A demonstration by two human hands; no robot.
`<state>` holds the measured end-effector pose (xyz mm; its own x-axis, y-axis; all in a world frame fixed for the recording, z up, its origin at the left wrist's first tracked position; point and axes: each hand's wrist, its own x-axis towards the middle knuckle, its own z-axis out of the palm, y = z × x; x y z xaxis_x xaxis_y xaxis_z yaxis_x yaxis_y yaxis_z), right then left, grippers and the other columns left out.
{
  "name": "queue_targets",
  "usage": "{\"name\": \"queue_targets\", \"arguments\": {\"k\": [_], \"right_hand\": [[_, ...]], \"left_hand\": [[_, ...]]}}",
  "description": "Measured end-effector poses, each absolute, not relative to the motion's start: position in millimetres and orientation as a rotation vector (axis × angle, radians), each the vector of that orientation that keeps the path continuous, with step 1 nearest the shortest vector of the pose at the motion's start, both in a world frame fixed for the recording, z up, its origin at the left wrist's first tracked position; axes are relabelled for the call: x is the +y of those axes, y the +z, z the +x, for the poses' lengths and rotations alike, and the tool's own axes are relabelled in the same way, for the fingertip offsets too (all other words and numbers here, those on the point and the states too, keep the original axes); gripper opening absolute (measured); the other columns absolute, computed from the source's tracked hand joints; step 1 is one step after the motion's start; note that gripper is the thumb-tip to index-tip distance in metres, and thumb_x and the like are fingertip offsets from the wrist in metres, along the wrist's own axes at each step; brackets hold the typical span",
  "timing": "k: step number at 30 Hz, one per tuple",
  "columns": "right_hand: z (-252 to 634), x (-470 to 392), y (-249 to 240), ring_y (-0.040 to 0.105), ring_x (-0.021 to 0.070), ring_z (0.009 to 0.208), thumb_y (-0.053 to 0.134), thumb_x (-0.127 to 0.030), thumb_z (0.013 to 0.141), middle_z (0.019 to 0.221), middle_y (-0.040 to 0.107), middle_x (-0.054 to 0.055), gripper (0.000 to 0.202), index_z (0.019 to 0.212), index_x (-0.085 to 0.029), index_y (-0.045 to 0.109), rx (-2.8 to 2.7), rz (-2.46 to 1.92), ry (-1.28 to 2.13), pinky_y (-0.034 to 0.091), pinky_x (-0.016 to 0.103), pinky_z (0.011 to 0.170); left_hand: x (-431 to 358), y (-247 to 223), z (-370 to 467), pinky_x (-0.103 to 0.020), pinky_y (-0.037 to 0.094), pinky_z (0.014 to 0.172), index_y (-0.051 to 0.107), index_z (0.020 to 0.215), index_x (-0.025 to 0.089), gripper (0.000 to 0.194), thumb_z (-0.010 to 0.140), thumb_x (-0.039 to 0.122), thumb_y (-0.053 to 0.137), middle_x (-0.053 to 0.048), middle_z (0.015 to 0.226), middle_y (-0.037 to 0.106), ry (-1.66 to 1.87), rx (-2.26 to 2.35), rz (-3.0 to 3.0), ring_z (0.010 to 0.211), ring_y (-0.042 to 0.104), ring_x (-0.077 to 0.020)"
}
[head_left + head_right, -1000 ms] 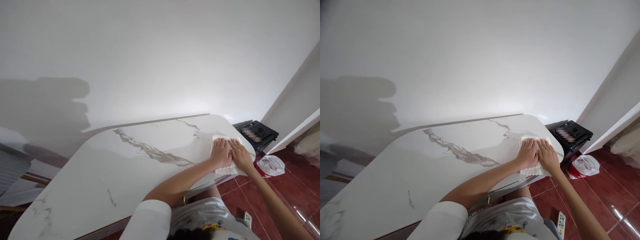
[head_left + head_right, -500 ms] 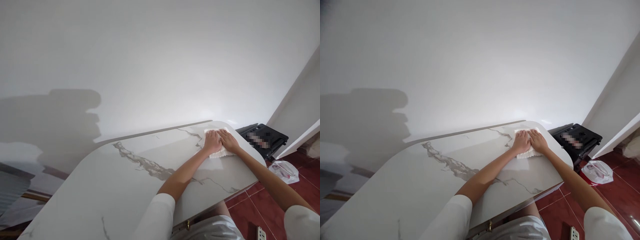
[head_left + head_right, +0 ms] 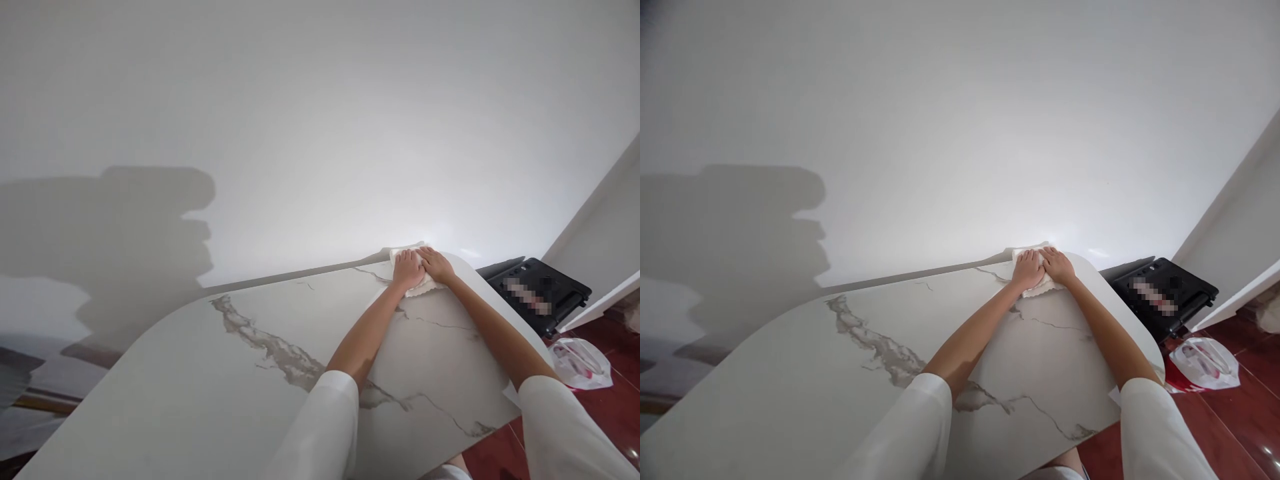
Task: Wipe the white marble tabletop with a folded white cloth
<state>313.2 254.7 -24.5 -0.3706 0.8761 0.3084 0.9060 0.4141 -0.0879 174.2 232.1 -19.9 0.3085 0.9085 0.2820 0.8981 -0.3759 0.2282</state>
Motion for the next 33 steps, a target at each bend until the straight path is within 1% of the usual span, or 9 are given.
{"name": "queue_targets", "arguments": {"k": [3, 6, 10, 13, 16, 22, 33], "right_hand": [[299, 260, -22, 0.037, 0.0213, 0.131, 0.025, -0.022, 0.091, 0.139, 0.047, 0.006, 0.048, 0.134, -0.016, 0.045, -2.391, -1.497, -0.115, 0.033, 0.038, 0.105], [286, 258, -20, 0.036, 0.0210, 0.131, 0.025, -0.022, 0.091, 0.139, 0.046, 0.006, 0.048, 0.135, -0.018, 0.044, -2.403, -1.472, -0.095, 0.032, 0.039, 0.106], [271, 249, -19, 0.033, 0.0214, 0.133, 0.026, -0.022, 0.091, 0.143, 0.043, 0.006, 0.049, 0.137, -0.017, 0.042, -2.426, -1.475, -0.069, 0.030, 0.038, 0.107], [266, 237, -19, 0.031, 0.0230, 0.135, 0.025, -0.022, 0.091, 0.145, 0.040, 0.007, 0.050, 0.138, -0.016, 0.041, -2.436, -1.464, -0.045, 0.029, 0.040, 0.108], [267, 220, -20, 0.030, 0.0247, 0.135, 0.024, -0.022, 0.091, 0.146, 0.037, 0.008, 0.051, 0.139, -0.014, 0.039, -2.437, -1.465, -0.022, 0.028, 0.043, 0.108], [286, 179, -25, 0.027, 0.0243, 0.137, 0.023, -0.022, 0.092, 0.147, 0.036, 0.010, 0.051, 0.139, -0.012, 0.038, -2.435, -1.428, -0.037, 0.029, 0.044, 0.108], [348, 98, -36, 0.026, 0.0250, 0.137, 0.025, -0.025, 0.092, 0.146, 0.036, 0.010, 0.050, 0.139, -0.014, 0.039, -2.452, -1.316, -0.069, 0.033, 0.049, 0.106]], "left_hand": [[235, -21, 162, -0.041, 0.020, 0.110, 0.034, 0.134, 0.005, 0.050, 0.091, 0.029, 0.031, -0.018, 0.141, 0.038, 0.568, 1.766, 2.503, 0.132, 0.030, -0.0262], [231, -22, 151, -0.042, 0.021, 0.109, 0.036, 0.133, 0.005, 0.050, 0.090, 0.029, 0.031, -0.018, 0.140, 0.040, 0.581, 1.810, 2.483, 0.131, 0.031, -0.0275], [218, -22, 140, -0.046, 0.021, 0.109, 0.034, 0.135, 0.007, 0.051, 0.089, 0.028, 0.030, -0.018, 0.142, 0.037, 0.578, 1.880, 2.437, 0.133, 0.029, -0.0287], [205, -21, 135, -0.045, 0.021, 0.109, 0.034, 0.135, 0.007, 0.051, 0.089, 0.027, 0.031, -0.017, 0.143, 0.037, 0.595, 1.901, 2.435, 0.134, 0.029, -0.0285], [189, -21, 135, -0.044, 0.022, 0.110, 0.036, 0.135, 0.004, 0.052, 0.089, 0.027, 0.031, -0.018, 0.143, 0.037, 0.596, 1.907, 2.455, 0.134, 0.029, -0.0284], [147, -20, 151, -0.044, 0.022, 0.110, 0.034, 0.136, 0.000, 0.054, 0.089, 0.028, 0.032, -0.020, 0.143, 0.036, 0.577, 1.901, 2.489, 0.133, 0.030, -0.0298], [58, -21, 200, -0.049, 0.022, 0.110, 0.033, 0.136, -0.003, 0.057, 0.088, 0.029, 0.036, -0.024, 0.143, 0.035, 0.607, 1.841, 2.471, 0.134, 0.028, -0.0336]]}}
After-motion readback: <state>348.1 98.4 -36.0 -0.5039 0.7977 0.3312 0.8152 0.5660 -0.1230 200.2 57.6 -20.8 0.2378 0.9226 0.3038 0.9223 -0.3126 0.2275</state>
